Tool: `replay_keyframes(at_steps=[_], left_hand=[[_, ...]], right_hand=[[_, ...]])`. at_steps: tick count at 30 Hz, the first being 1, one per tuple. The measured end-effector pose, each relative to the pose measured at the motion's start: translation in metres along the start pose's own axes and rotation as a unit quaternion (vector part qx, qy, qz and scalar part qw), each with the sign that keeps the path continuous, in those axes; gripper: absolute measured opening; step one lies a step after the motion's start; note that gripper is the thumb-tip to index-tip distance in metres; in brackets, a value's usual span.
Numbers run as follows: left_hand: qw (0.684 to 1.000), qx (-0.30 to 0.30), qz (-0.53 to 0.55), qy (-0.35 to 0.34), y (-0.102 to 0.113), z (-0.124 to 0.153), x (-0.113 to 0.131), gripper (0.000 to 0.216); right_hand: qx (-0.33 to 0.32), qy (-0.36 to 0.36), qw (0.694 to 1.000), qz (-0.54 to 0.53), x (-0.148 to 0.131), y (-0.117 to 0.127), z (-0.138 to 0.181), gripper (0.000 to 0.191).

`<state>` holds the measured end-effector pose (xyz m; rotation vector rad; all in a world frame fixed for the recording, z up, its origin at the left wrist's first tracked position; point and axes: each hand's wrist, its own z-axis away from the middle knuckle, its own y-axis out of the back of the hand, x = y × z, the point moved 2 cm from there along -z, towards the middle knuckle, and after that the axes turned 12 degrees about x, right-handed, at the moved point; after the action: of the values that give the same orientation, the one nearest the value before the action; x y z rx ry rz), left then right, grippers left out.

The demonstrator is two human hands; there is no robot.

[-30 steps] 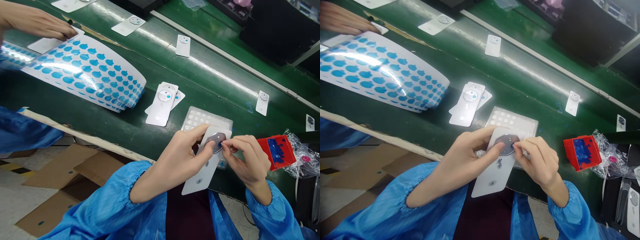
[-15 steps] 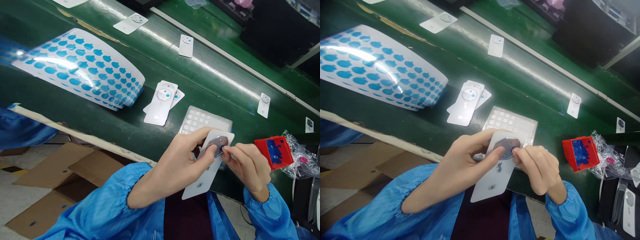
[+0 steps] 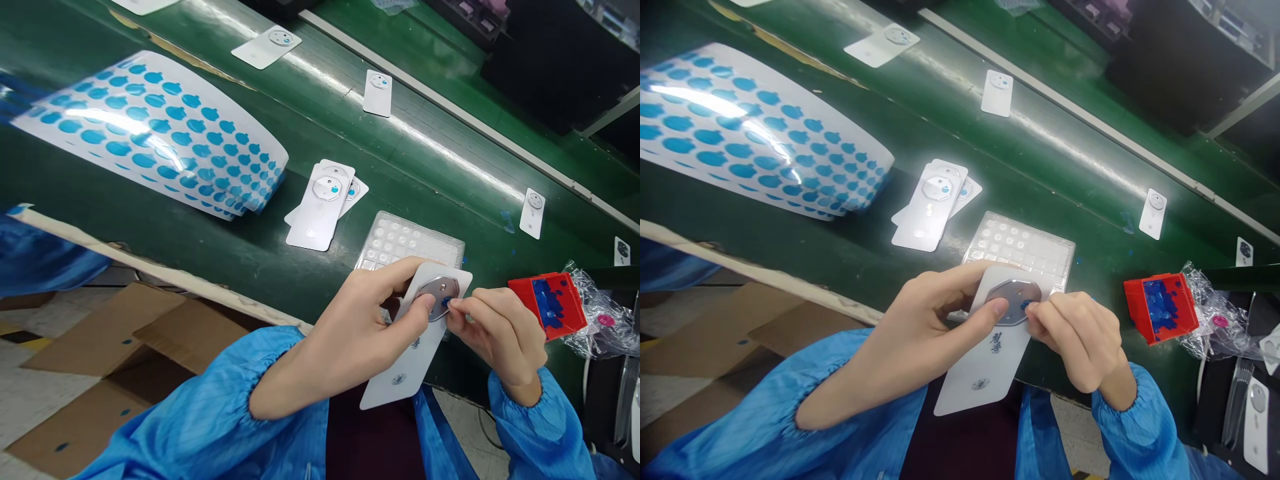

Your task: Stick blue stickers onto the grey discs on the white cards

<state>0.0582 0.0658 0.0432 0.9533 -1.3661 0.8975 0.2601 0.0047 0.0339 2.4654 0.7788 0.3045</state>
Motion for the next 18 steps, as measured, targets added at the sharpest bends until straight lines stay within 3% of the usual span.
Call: replay_keyframes(at_steps=[18], left_hand=[[0.999, -0.002, 0.005, 0.036, 0.0008, 0.0001, 0.0001, 0.021]], right_hand=[[-0.064, -0.032, 0.996, -0.053, -0.0051, 0.0075, -0.0041, 0.028]])
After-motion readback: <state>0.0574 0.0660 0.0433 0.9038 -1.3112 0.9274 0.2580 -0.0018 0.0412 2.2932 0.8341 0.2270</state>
